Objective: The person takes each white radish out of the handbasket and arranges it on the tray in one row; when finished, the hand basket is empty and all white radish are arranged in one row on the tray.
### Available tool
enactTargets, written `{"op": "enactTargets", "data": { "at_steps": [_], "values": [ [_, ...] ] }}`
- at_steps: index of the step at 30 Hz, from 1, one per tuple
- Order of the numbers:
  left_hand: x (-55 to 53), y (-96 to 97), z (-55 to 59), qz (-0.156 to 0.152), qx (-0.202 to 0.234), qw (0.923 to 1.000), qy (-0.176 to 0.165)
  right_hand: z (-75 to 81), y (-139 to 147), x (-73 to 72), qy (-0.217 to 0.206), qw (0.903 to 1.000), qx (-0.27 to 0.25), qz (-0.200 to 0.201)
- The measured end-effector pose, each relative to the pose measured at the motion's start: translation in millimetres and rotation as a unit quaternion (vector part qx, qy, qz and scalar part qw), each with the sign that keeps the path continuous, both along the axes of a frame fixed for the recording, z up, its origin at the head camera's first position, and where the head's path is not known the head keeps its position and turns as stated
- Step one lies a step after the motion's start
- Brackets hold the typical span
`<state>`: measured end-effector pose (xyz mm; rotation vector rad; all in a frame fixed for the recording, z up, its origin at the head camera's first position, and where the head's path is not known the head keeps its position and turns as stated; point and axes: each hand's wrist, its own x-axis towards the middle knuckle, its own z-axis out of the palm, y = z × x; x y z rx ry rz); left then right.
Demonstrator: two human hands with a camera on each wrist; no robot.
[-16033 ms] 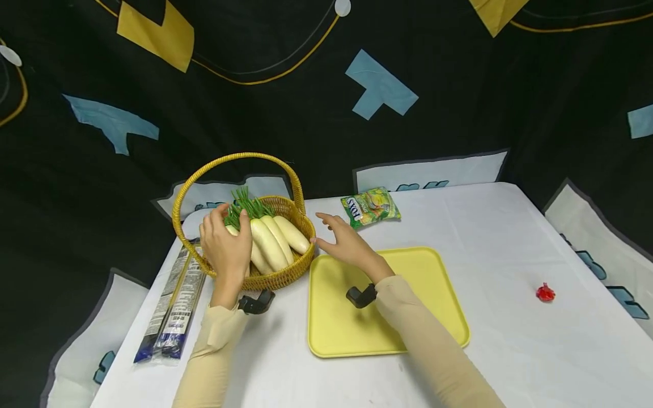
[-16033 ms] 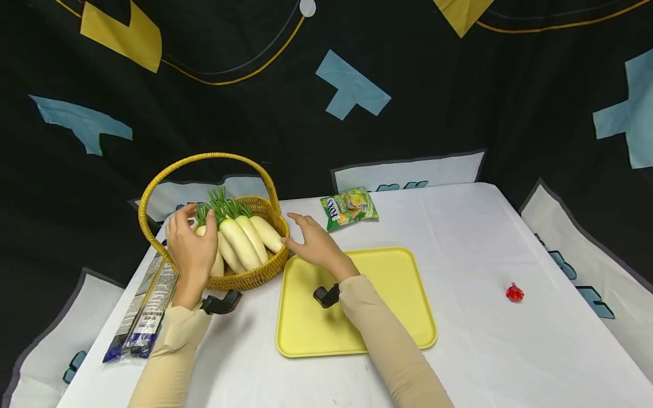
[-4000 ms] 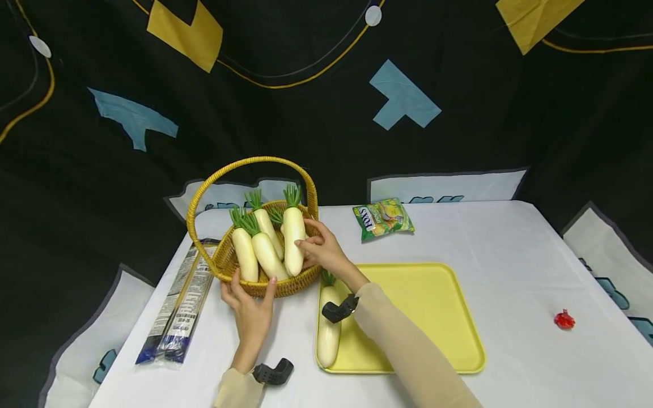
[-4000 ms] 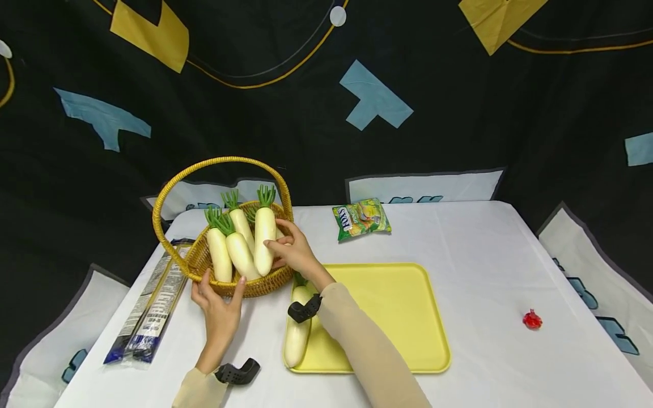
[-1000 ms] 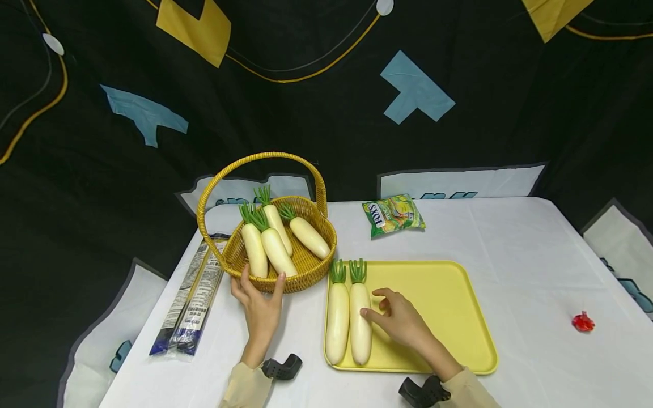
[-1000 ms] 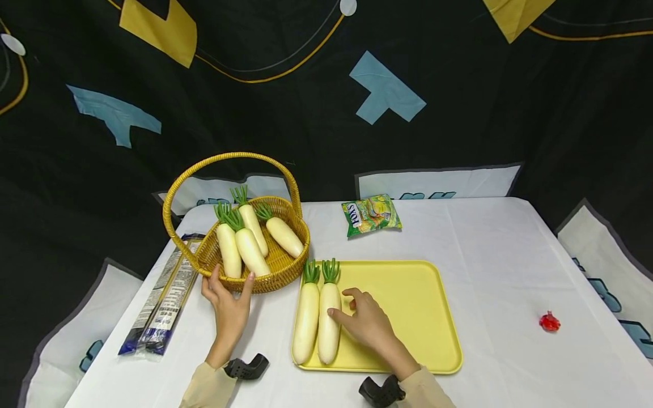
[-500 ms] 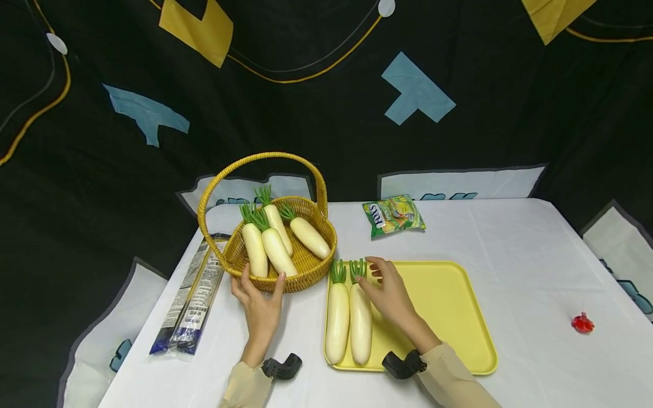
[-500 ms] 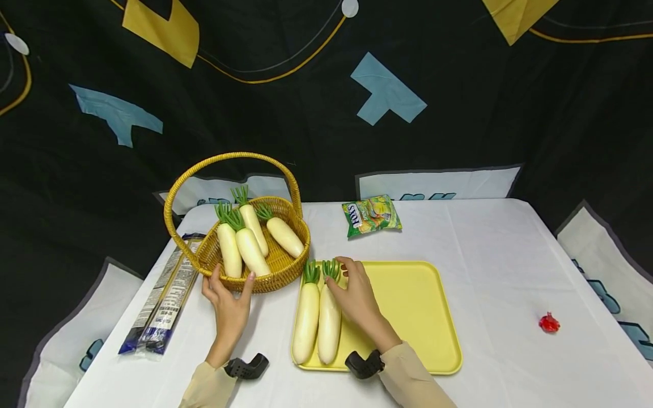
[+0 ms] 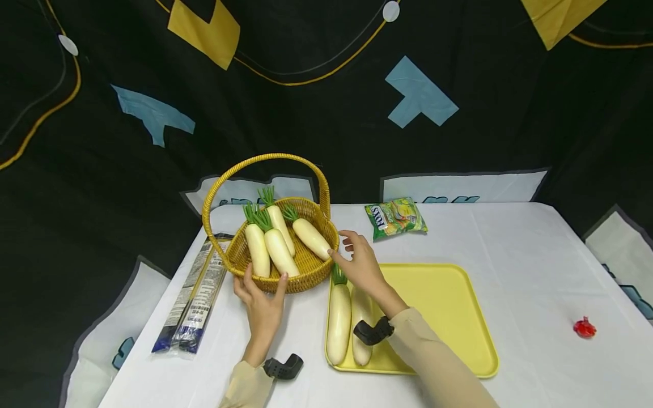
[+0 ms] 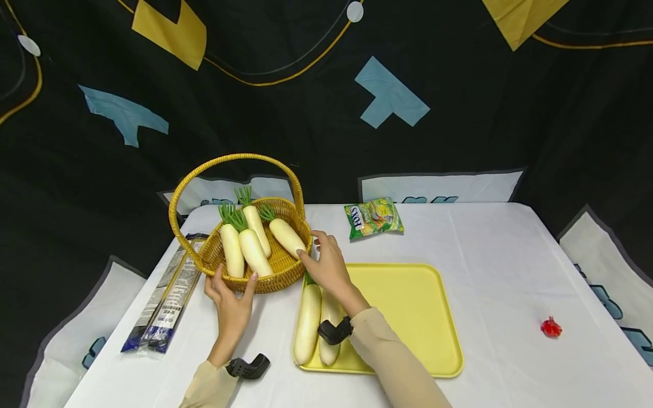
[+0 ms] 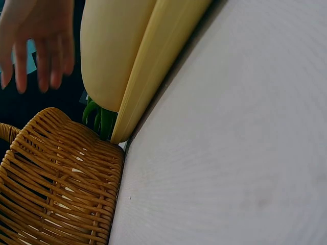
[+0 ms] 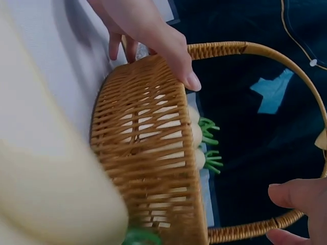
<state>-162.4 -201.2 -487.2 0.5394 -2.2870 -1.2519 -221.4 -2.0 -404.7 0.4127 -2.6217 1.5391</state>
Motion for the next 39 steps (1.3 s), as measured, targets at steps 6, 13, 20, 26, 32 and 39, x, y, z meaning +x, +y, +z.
{"op": "enactTargets", "data": {
  "at_steps": [6, 13, 20, 26, 32, 39],
  "values": [
    [0.8, -0.1, -1.0, 0.002, -0.004, 1.0, 0.008, 6.6, -24, -9.7, -0.001, 0.999, -0.001, 0.045],
    [0.3, 0.1, -1.8, 0.004, -0.008, 0.9998, 0.019, 12.2, -46, -22.0, -0.025, 0.9946, 0.01, 0.1],
    [-1.1, 1.0, -1.1, 0.002, -0.009, 0.9999, 0.013, 10.0, -62, -35.5, -0.055, 0.9905, 0.015, 0.125],
    [0.2, -0.5, -0.8, 0.009, -0.008, 0.9998, 0.015, 6.9, -77, -39.4, -0.088, 0.988, 0.006, 0.127],
    [2.1, -0.9, -2.3, 0.013, -0.011, 0.9997, 0.018, 1.0, -91, -39.4, -0.101, 0.9862, -0.02, 0.129],
    [1.0, -0.1, -1.0, 0.007, -0.011, 0.9998, 0.014, -3.7, -100, -39.3, -0.11, 0.9862, -0.004, 0.123]
  ]
}}
